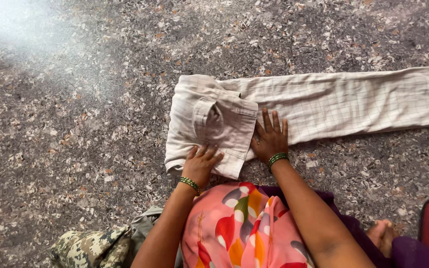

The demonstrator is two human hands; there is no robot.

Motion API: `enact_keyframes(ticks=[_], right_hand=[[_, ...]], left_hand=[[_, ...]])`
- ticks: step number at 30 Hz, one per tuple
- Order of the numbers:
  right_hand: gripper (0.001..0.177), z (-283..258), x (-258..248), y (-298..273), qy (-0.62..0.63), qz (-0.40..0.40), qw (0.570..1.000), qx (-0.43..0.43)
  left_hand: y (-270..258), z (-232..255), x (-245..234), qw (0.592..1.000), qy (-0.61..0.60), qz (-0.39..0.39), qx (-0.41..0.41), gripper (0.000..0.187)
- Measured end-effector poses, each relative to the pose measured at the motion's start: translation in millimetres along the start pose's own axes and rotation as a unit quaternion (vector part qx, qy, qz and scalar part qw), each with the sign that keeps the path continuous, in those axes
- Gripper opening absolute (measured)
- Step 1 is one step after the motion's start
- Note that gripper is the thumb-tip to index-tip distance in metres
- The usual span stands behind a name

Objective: The person folds a pair of plaid pants by hand on the floor and then places the folded pants into a bag.

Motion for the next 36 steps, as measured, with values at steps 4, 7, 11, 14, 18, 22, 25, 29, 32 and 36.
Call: enact_keyframes(ticks=[4,7,11,14,18,22,25,29,32,36], right_hand=[[0.065,-3.3,-3.7,0.5,0.042,0.018,0.999,-0.019],[0.064,-4.6,-2.8,2.1,0.043,0.014,0.999,-0.017],[0.064,-1.6,0.5,0.7,0.01,-0.017,1.0,0.003],[0.066,-4.2,-6.3,2.4,0.022,0.003,1.0,-0.011],[0.064,-4.2,-3.7,2.6,0.008,-0.007,1.0,-0.002],[0.058,-4.8,-5.5,-0.4,0.029,0.019,0.999,-0.011],[0.052,-4.1,-4.2,-4.0,0.051,0.028,0.998,-0.009],[0.051,-2.3,-13.0,-3.0,0.067,0.084,0.994,-0.01],[0.049,-10.5,-10.7,-6.3,0.135,-0.014,0.984,0.118],[0.073,-46.3,-44.1,22.3,0.2,-0.047,0.962,0.181]], left_hand=[[4.2,-9.8,15.4,0.999,-0.028,-0.01,-0.026,0.069],[13.4,-16.8,3.6,0.993,-0.039,0.082,-0.074,0.066],[23.1,15.2,-0.6,0.992,-0.027,-0.069,-0.102,0.085],[13.1,33.3,-23.6,0.969,-0.022,-0.221,-0.111,0.09],[27.3,18.8,-83.3,0.964,-0.169,-0.143,-0.145,0.069],[33.9,-62.9,-91.7,0.81,-0.396,0.041,-0.43,0.073],[36.5,-103.2,-76.9,0.823,-0.289,0.169,-0.459,0.082],[30.1,-148.9,-34.0,0.846,-0.245,0.151,-0.449,0.092],[9.2,-164.5,24.7,0.725,-0.429,-0.009,-0.539,0.092],[33.5,-176.5,40.0,0.813,-0.365,0.001,-0.455,0.097]])
Point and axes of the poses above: each hand's wrist, its own y-axis towards the middle knuckle, its own x-axis out of the palm, z = x × y, the point moved 8 cm from there along y, towards the middle knuckle, and after that the axes turned 7 degrees about y, right-handed, at the moved point
